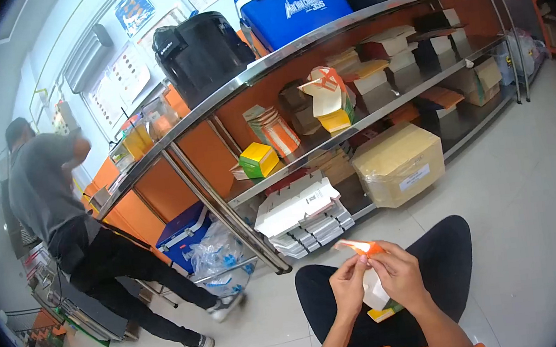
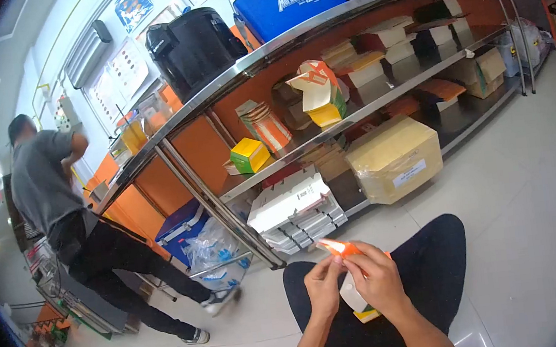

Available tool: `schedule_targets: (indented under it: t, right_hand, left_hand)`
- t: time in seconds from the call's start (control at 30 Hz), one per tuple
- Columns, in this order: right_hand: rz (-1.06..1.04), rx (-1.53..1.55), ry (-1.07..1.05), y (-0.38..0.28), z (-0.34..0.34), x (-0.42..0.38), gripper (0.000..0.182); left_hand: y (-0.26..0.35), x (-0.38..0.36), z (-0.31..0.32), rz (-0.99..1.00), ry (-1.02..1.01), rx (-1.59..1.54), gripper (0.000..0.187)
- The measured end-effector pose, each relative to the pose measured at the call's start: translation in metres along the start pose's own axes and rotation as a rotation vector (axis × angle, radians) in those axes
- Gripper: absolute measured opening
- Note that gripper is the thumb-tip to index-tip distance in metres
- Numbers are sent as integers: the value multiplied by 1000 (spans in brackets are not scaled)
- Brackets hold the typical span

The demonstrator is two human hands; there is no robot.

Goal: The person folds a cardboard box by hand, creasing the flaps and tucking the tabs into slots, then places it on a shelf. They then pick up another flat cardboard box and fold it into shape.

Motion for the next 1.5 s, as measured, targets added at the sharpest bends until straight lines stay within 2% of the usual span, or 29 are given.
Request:
schedule_targets:
  t: [0.1,0.33,0.43,0.6,0.67,0.77,1.0,1.03,1.1,1.17,1.2,1.27,1.33,1.47,1.5]
  right_hand:
    - [-28,16,22,-12,-2,8,12]
    - [-103,-17,57,-21,-4,4,12]
    - [-111,-56,34,-15,-2,-1,12]
    - [-70,-57,26,-13,1,-7,10]
    - [-89,-51,29,-8,1,-5,9]
    - [15,-32,-29,6,5,-8,9]
    - [-12,-82,40,47,12,10,9]
    - [-31,-84,80,57,13,19,9]
    - [-50,-122,120,65,12,33,9]
    - [228,-113,133,74,14,40,21]
    - [176,-63,203,96,17,38,30]
    - [301,199,261,112,20,46,41]
    - [399,285,204,137,26,50,43]
    - [450,399,163,170,32,48,41]
    - [575,430,142,175,32,47,37]
  left_hand:
    - [10,-1,1,89,-15,-22,20]
    - [19,-13,6,132,-45,-44,18]
    - [11,-12,0,100,-60,-106,18]
    - [12,-15,-3,88,0,108,20]
    - [1,-13,-4,114,-10,34,20]
    - [-15,-6,-9,61,5,18,18]
    - [-24,32,14,2,-38,-64,17]
    - [-19,41,14,7,-6,187,19]
    - [-9,60,21,-16,-37,248,23]
    - [-4,74,31,-72,-77,171,25]
    - [-13,85,32,-84,-95,109,23]
    - [-26,102,37,-66,-177,-87,22]
    - [-45,120,32,-147,-164,-146,22]
    - [-60,145,38,-243,-161,-235,23]
    - [-68,150,38,-265,-151,-208,21]
Point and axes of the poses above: each hand's wrist, its own x-axis towards the middle knuckle, its own z-axis out of the palm, y = z × x, the point moved 1 cm from there along x, towards the middle knuckle, and after that the axes turned 8 degrees about -z, right-handed, at the moved point
